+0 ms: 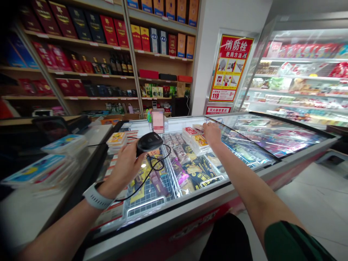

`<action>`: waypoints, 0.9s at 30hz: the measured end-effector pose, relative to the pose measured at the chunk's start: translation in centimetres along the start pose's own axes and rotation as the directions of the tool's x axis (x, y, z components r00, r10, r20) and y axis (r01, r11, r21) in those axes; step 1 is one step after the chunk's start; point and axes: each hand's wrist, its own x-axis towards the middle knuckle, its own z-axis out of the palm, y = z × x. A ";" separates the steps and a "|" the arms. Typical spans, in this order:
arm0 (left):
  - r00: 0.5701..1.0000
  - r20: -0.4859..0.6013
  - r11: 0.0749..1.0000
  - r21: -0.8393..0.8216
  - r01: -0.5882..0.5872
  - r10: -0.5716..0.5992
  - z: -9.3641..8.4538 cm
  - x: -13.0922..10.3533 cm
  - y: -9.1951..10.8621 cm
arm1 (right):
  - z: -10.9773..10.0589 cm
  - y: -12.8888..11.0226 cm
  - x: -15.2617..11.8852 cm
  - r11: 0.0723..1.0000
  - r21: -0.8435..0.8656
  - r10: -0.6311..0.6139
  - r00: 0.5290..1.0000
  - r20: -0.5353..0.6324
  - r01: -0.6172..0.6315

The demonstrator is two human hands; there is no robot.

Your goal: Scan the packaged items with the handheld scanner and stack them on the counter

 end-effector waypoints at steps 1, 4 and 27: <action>1.000 0.000 1.000 0.000 -0.003 0.003 0.0 0.0 0.0 | 0.0 0.0 0.1 1.000 -0.007 -0.016 1.000 0.010 0.016; 1.000 -0.003 1.000 -0.003 -0.007 0.007 0.0 0.0 0.0 | -0.2 0.1 0.2 0.999 -0.014 -0.044 0.999 0.030 0.044; 1.000 -0.006 1.000 -0.020 -0.001 0.001 -0.1 0.0 -0.1 | -2.0 -2.3 -1.1 0.982 0.155 -0.106 0.994 -0.021 0.108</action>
